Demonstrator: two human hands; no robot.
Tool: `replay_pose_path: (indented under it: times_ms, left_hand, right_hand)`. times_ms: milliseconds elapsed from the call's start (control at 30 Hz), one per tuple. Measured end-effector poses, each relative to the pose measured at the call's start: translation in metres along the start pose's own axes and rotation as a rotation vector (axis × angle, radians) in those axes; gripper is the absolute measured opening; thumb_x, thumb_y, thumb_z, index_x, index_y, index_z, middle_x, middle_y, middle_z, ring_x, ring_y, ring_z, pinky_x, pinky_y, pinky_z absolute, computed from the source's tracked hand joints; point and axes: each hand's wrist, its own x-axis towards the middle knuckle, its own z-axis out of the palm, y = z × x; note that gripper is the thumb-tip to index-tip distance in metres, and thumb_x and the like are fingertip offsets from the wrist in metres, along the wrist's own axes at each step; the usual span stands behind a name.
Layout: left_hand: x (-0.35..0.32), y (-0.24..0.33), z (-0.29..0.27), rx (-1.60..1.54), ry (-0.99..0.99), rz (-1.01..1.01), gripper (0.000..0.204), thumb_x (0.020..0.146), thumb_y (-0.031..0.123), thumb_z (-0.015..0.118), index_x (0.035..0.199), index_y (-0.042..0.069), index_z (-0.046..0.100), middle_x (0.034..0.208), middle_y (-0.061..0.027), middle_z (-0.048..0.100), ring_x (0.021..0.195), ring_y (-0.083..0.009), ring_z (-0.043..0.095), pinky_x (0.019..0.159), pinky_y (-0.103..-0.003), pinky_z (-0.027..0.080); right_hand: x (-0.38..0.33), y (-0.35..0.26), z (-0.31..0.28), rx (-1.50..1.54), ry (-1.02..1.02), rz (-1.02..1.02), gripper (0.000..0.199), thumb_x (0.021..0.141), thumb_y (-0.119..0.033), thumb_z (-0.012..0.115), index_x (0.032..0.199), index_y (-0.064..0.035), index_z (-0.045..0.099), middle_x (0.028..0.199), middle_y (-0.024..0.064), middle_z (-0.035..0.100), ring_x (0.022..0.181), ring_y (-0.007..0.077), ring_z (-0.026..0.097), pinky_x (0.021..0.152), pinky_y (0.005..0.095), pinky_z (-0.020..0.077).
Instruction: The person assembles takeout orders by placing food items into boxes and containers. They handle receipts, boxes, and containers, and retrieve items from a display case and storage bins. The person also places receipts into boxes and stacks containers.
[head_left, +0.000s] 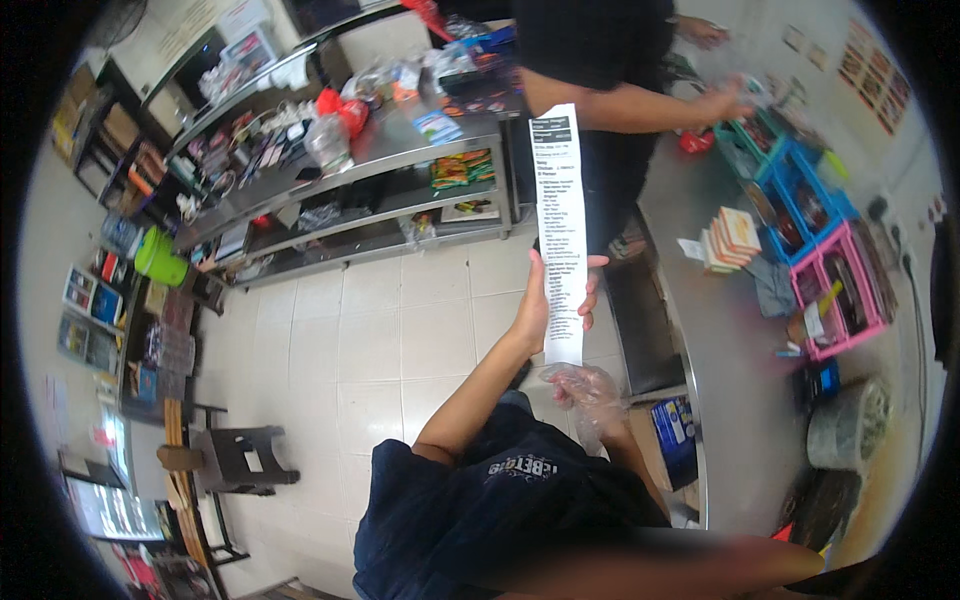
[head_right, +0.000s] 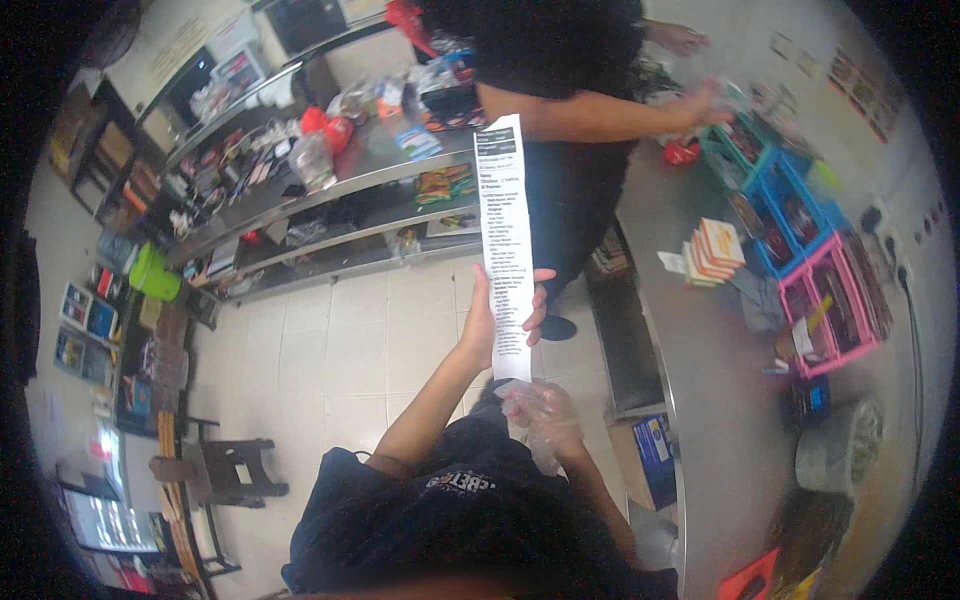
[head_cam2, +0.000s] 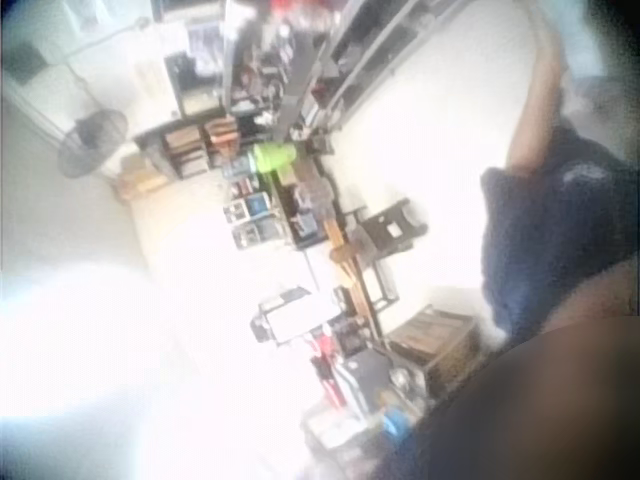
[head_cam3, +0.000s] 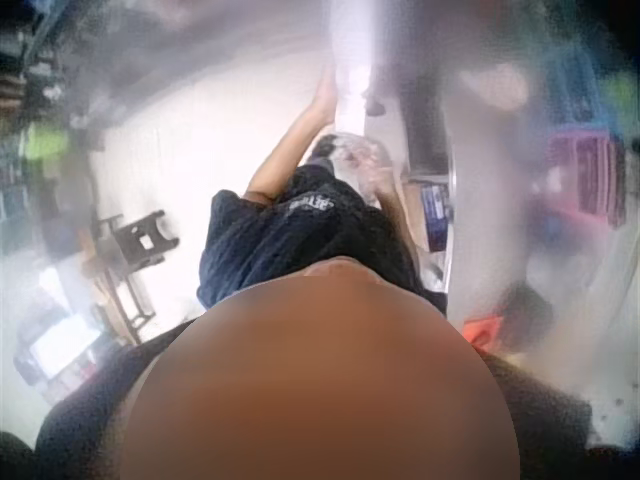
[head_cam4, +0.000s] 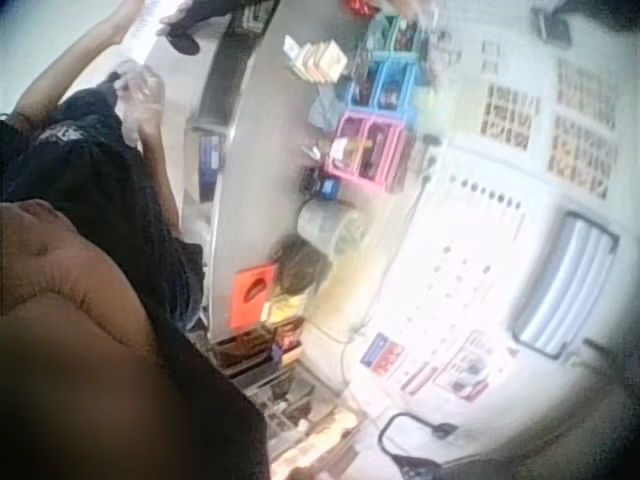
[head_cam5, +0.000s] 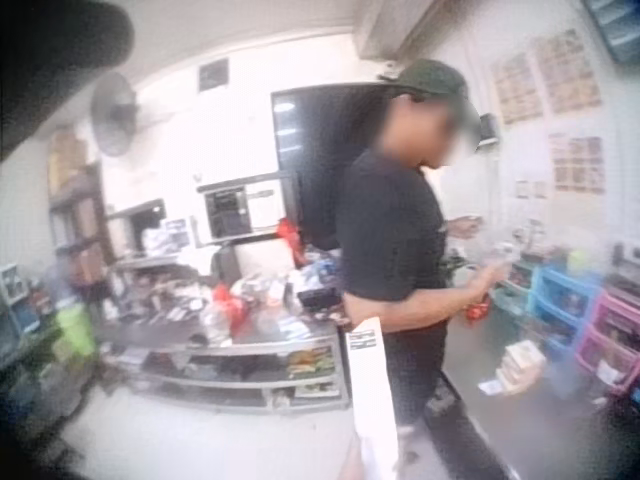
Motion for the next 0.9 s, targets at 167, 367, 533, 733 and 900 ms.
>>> replay_pose_path:
  times_ms: [167,367,533,733,900]
  left_hand:
    - [0.015,-0.026,-0.022,-0.072,0.122,0.067,0.100,0.084,0.080,0.016,0.134,-0.004,0.039,0.082,-0.0037,0.046,0.059,-0.0119,0.044,0.050,-0.030,0.048]
    - [0.046,0.009,-0.123,-0.010,0.311,0.219,0.099,0.086,0.078,0.017,0.133,-0.005,0.039,0.076,-0.0014,0.042,0.057,-0.0101,0.042,0.050,-0.029,0.049]
    - [0.017,0.094,-0.220,0.030,0.580,0.306,0.095,0.088,0.076,0.017,0.128,-0.007,0.043,0.074,-0.0012,0.042,0.055,-0.0102,0.042,0.051,-0.029,0.048]
    - [0.046,0.135,-0.289,0.054,0.792,0.320,0.094,0.086,0.078,0.021,0.123,-0.005,0.047,0.068,-0.0010,0.041,0.052,-0.0112,0.041,0.049,-0.029,0.045]
    - [0.112,0.153,-0.352,0.016,0.868,0.350,0.090,0.087,0.076,0.024,0.122,-0.003,0.048,0.069,0.0001,0.042,0.053,-0.0099,0.041,0.048,-0.026,0.041]
  right_hand:
    - [0.028,0.020,-0.047,-0.017,-0.149,0.161,0.023,0.093,-0.020,0.059,0.103,-0.0004,0.066,0.078,0.0033,0.061,0.072,0.0088,0.057,0.068,0.0234,0.0484]
    - [0.195,0.020,-0.036,0.017,-0.286,-0.024,0.017,0.091,-0.017,0.061,0.101,-0.0040,0.066,0.084,0.0020,0.062,0.072,0.0075,0.056,0.066,0.0230,0.0469]
    - [0.317,-0.034,0.039,0.030,-0.408,0.234,0.016,0.092,-0.020,0.061,0.096,-0.0054,0.065,0.085,0.0016,0.062,0.076,0.0088,0.056,0.068,0.0242,0.0457]
    - [0.490,-0.055,0.001,-0.100,-0.074,0.021,0.015,0.090,-0.019,0.062,0.096,-0.0055,0.066,0.081,0.0006,0.061,0.072,0.0090,0.057,0.065,0.0235,0.0467]
    - [0.709,-0.066,-0.126,0.271,0.486,-0.312,0.012,0.082,-0.001,0.064,0.093,-0.0037,0.067,0.079,0.0028,0.061,0.072,0.0116,0.059,0.065,0.0247,0.0501]
